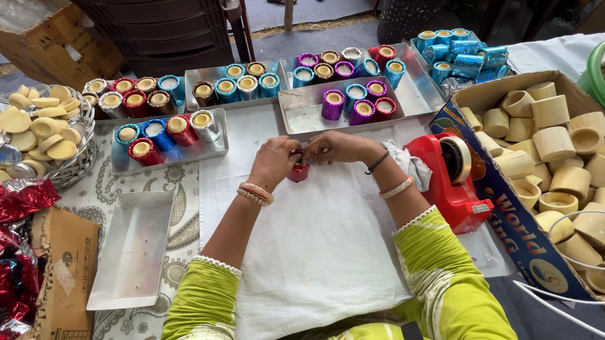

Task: The person wraps small, cylindrical candle holders with shiny metallic foil. They pick up a holder, cover it with a sheet of foil, and fold the edges to create a neat, cylindrical package. The finished items are placed on a tray alongside other wrapped candles.

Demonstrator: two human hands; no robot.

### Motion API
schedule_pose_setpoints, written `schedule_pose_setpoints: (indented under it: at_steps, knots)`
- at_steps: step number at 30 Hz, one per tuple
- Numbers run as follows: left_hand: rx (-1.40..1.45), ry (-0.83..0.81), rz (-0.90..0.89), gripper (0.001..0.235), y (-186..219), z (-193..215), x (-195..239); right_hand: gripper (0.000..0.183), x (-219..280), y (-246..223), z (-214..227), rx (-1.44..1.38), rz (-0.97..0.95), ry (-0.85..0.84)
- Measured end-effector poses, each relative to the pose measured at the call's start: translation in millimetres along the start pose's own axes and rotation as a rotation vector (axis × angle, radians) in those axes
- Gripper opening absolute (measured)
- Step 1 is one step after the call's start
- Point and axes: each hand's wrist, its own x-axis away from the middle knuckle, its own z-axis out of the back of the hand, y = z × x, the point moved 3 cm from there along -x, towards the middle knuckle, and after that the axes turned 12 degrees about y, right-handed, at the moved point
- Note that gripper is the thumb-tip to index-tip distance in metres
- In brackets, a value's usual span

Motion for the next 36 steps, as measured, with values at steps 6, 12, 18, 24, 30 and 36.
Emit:
schedule_pose_setpoints:
  at_steps: [6,12,18,24,30,36]
  knots:
    - [-0.001,-0.007,0.025,0.014,-4,-4,-1,0.020,-4,0,-6,0.091,-0.035,0.012]
    - [0.030,-0.008,0.015,0.013,-9,1,-3,0.022,-1,-10,-4,0.188,0.088,0.020]
    - [0.364,-0.183,0.198,0.031,-23,20,-13,0.019,11,-51,7,0.314,0.156,0.095]
    - [0.405,-0.271,0.297,0.031,-28,22,-10,0.021,5,-43,-10,0.354,0.242,0.113]
    - [0.452,-0.305,0.322,0.029,-27,8,-8,0.021,3,-39,-10,0.372,0.156,0.118]
    - [0.355,-0.204,0.219,0.026,-24,3,-7,0.030,7,-34,3,0.175,0.133,0.062]
